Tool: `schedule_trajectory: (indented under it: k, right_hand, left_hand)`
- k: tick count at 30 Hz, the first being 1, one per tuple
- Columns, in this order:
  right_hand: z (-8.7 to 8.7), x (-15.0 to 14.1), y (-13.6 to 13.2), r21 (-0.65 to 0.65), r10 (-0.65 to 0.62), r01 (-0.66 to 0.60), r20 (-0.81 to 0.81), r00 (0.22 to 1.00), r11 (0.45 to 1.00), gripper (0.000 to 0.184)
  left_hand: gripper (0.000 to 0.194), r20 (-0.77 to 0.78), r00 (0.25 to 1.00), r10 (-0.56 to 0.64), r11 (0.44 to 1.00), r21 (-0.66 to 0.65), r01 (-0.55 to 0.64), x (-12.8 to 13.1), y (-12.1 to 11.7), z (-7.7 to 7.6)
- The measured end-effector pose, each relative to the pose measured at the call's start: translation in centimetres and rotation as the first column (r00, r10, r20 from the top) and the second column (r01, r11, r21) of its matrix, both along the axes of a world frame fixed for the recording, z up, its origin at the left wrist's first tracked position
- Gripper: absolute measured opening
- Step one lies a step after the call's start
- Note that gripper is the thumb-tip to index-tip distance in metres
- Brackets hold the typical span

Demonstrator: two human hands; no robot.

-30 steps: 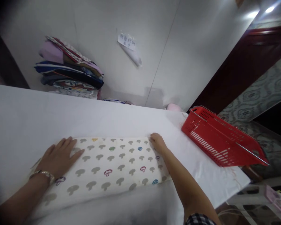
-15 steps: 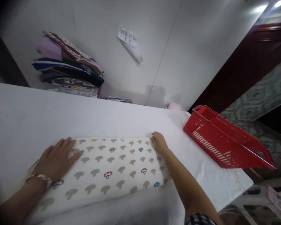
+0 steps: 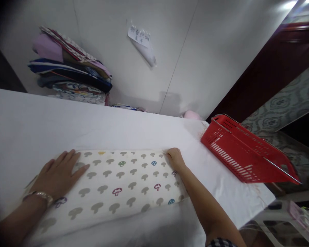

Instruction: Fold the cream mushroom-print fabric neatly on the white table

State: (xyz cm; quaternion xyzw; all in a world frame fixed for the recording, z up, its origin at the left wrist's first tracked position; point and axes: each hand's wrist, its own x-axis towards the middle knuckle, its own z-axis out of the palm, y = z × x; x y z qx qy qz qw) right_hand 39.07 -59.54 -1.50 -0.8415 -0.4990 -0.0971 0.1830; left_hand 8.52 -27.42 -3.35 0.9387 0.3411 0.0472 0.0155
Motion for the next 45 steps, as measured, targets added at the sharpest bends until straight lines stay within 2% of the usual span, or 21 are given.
schedule_trajectory:
  k: [6,15,20,33,39,45]
  right_hand:
    - [0.0,-0.1,0.0,-0.038,0.026,-0.025,0.019,0.999,0.999,0.018]
    - [-0.8,-0.1,-0.1,-0.029,0.082,-0.079,0.146,0.986,0.996,0.02]
    - [-1.2,0.4,-0.1,0.023,0.07,-0.073,0.107,0.992,0.997,0.021]
    - [-0.3,0.3,0.7,-0.044,0.043,-0.041,0.063,0.997,0.998,0.021]
    - [0.0,0.1,0.6,-0.057,0.018,-0.016,0.037,0.999,0.998,0.021]
    - [0.1,0.2,0.8,-0.025,0.042,-0.043,-0.014,0.999,0.999,0.014]
  left_hand:
    - [0.073,-0.005,1.0,0.004,1.0,0.009,-0.004,0.1,-0.1,0.1]
    - [0.072,0.007,1.0,-0.01,1.0,0.026,0.009,0.1,0.1,-0.1]
    - [0.073,-0.007,1.0,-0.001,1.0,0.015,0.001,0.0,0.0,0.0]
    - [0.071,-0.007,1.0,0.003,1.0,-0.003,-0.003,0.1,-0.3,0.6]
    - [0.071,0.013,1.0,-0.001,1.0,0.005,0.001,0.0,-0.1,0.2]
    - [0.071,0.01,1.0,-0.007,1.0,-0.003,0.007,0.0,-0.1,0.3]
